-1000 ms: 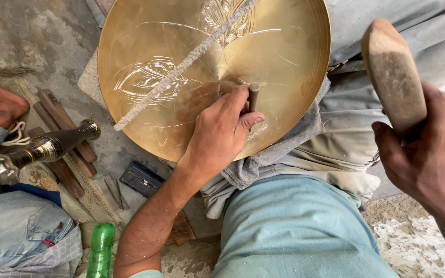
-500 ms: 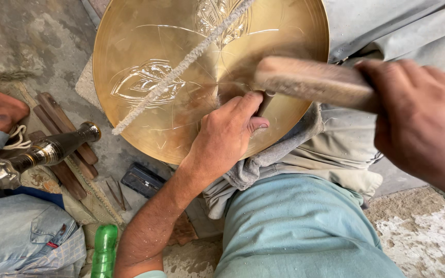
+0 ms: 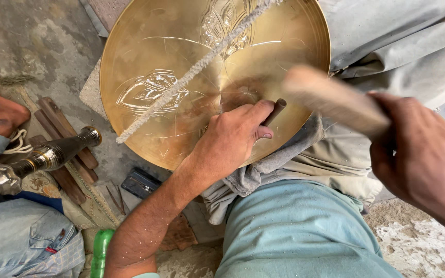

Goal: The person holds a brass tray on their lap and engraves floral patterns into its surface with a chisel, striking the chisel with a wooden mallet. They rotate and reposition the tray to reach new areas and switch between chiseling and hammering as they work across the design.

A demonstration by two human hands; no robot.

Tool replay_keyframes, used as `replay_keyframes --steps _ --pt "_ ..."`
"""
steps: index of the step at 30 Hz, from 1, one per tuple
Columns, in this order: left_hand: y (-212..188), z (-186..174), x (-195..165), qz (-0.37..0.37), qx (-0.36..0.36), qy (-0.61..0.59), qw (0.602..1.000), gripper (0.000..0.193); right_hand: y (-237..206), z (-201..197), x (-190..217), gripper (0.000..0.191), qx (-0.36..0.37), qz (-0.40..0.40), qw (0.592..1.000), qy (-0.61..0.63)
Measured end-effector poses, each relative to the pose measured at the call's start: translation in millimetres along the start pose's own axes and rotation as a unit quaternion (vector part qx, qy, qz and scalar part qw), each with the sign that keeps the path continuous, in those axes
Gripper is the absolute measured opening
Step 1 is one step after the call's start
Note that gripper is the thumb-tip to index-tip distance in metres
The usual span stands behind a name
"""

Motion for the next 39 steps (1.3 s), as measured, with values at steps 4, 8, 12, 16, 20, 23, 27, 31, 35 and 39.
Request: replay_keyframes --steps 4,8,12,16,20,23,27,31,35,39 --pt "2.5 2.6 2.1 -0.014 0.027 -0.009 1.000 0.034 -4.9 6.0 -6.7 0.047 0.039 -0.007 0.995 -0.094" --pt "5.4 3.5 2.3 -0.006 0.034 0.008 0.999 0.036 -6.2 -3.7 2.2 0.053 -0.054 -0.027 0.998 0.019" --pt "6.9 5.2 2.4 -0.011 0.051 0.010 0.999 0.033 -16.3 8.8 0.4 0.058 -0.005 0.013 0.999 -0.043" --pt "8.3 3.2 -0.9 0.014 0.044 0.027 0.999 0.033 -27.3 11.3 -1.3 0.052 -0.105 0.044 0.982 0.153" --pt "9.2 7.6 2.3 -0.005 0.087 0.033 0.996 0.029 -36.1 30.1 -13.6 0.061 0.027 0.041 0.998 -0.039" --pt "8.4 9.1 1.7 0.004 0.097 0.022 0.995 0.030 -44.2 27.1 -16.2 0.057 -0.049 0.061 0.993 0.087" --pt "7.9 12.2 3.9 0.003 0.112 0.014 0.994 0.030 -55.2 38.0 -25.6 0.065 -0.021 0.090 0.995 0.030" --pt "8.1 13.4 2.9 0.035 0.120 0.047 0.991 0.025 -68.1 61.4 -26.6 0.067 0.051 0.093 0.994 0.037" --pt "10.1 12.9 1.5 0.041 0.123 0.025 0.991 0.038 -77.0 61.4 -39.0 0.065 -0.010 0.157 0.984 0.082" --pt "10.3 12.9 1.8 0.038 0.145 0.036 0.988 0.034 -81.0 67.9 -36.3 0.066 -0.001 0.125 0.989 0.079"
Point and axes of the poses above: each hand's wrist, its own y-axis towards the middle knuckle, its own z-axis out of the palm, x = y × z, the point moved 6 cm from there along y, towards the middle knuckle, and after that the axes turned 10 degrees about -x, right-handed, at the moved point
